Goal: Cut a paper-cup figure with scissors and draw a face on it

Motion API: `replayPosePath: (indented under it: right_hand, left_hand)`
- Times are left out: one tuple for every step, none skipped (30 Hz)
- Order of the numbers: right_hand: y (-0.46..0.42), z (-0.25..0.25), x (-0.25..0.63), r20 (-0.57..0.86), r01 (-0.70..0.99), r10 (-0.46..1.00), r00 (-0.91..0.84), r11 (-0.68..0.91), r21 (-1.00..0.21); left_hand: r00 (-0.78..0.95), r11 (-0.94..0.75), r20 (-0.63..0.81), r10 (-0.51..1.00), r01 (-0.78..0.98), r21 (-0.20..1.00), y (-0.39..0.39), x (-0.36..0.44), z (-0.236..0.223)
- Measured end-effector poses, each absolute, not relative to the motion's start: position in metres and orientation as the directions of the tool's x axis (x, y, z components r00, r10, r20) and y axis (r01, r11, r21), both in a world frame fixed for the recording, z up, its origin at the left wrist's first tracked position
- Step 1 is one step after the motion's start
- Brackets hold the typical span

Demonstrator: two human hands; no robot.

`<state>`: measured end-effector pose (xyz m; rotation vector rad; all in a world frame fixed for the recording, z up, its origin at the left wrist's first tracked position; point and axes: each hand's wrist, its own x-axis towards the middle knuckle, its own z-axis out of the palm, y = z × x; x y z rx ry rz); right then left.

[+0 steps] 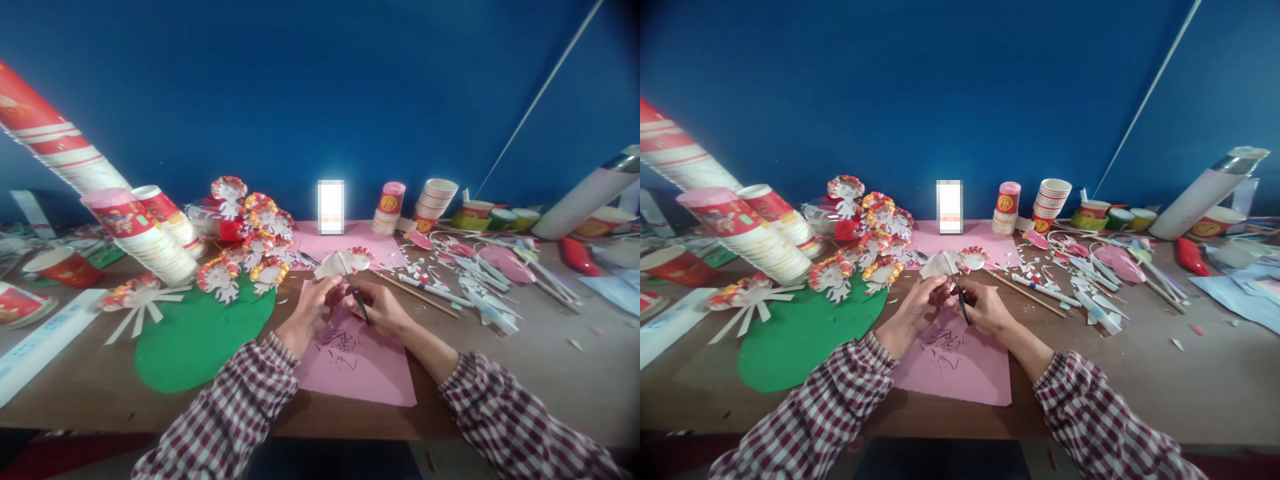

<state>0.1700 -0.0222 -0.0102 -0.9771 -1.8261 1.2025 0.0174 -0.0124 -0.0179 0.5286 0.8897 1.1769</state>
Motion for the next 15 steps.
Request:
replayPosePath:
  right_hand:
    - [-0.0222,-0.0099,0.1701,0.160,0.201,0.880,-0.447,0.273,-0.941]
    - [-0.0223,-0.0098,0.1701,0.156,0.205,0.880,-0.448,0.272,-0.940]
    - [-0.0223,-0.0096,0.1702,0.152,0.212,0.881,-0.448,0.270,-0.939]
    - [-0.0222,-0.0096,0.1703,0.149,0.218,0.882,-0.448,0.269,-0.938]
    - [-0.0221,-0.0095,0.1705,0.148,0.222,0.883,-0.446,0.269,-0.937]
    - [-0.0220,-0.0095,0.1707,0.147,0.225,0.883,-0.446,0.269,-0.936]
    - [-0.0218,-0.0095,0.1711,0.145,0.225,0.882,-0.449,0.268,-0.937]
    - [-0.0216,-0.0095,0.1714,0.140,0.221,0.880,-0.455,0.264,-0.939]
    - [-0.0214,-0.0096,0.1719,0.132,0.213,0.876,-0.464,0.255,-0.943]
    - [-0.0211,-0.0097,0.1723,0.122,0.204,0.872,-0.475,0.244,-0.948]
    - [-0.0209,-0.0099,0.1727,0.114,0.198,0.866,-0.486,0.236,-0.951]
    - [-0.0207,-0.0101,0.1732,0.111,0.196,0.862,-0.495,0.235,-0.952]
    - [-0.0205,-0.0105,0.1736,0.112,0.200,0.859,-0.500,0.240,-0.950]
    - [-0.0203,-0.0110,0.1740,0.113,0.208,0.857,-0.503,0.247,-0.946]
    - [-0.0200,-0.0116,0.1745,0.112,0.217,0.856,-0.504,0.252,-0.943]
  left_hand:
    - [0.119,0.326,-0.315,0.942,-0.554,0.766,-0.0125,0.0171,-0.0180]
    - [0.123,0.329,-0.315,0.941,-0.544,0.772,-0.0128,0.0167,-0.0178]
    - [0.124,0.330,-0.314,0.941,-0.535,0.778,-0.0133,0.0163,-0.0172]
    - [0.121,0.328,-0.313,0.942,-0.529,0.783,-0.0139,0.0158,-0.0164]
    - [0.116,0.327,-0.314,0.942,-0.522,0.788,-0.0146,0.0153,-0.0154]
    - [0.109,0.325,-0.316,0.942,-0.516,0.792,-0.0153,0.0149,-0.0145]
    - [0.104,0.325,-0.318,0.942,-0.511,0.796,-0.0157,0.0144,-0.0136]
    - [0.097,0.325,-0.322,0.942,-0.504,0.800,-0.0159,0.0140,-0.0129]
    - [0.090,0.326,-0.326,0.941,-0.499,0.803,-0.0158,0.0136,-0.0125]
    - [0.087,0.327,-0.328,0.941,-0.496,0.804,-0.0153,0.0132,-0.0122]
    - [0.089,0.327,-0.328,0.940,-0.497,0.804,-0.0146,0.0127,-0.0120]
    - [0.096,0.328,-0.326,0.941,-0.500,0.801,-0.0138,0.0122,-0.0119]
    - [0.107,0.328,-0.319,0.942,-0.504,0.799,-0.0129,0.0117,-0.0118]
    - [0.123,0.327,-0.308,0.943,-0.509,0.796,-0.0120,0.0110,-0.0116]
    - [0.137,0.323,-0.295,0.946,-0.516,0.793,-0.0112,0.0104,-0.0113]
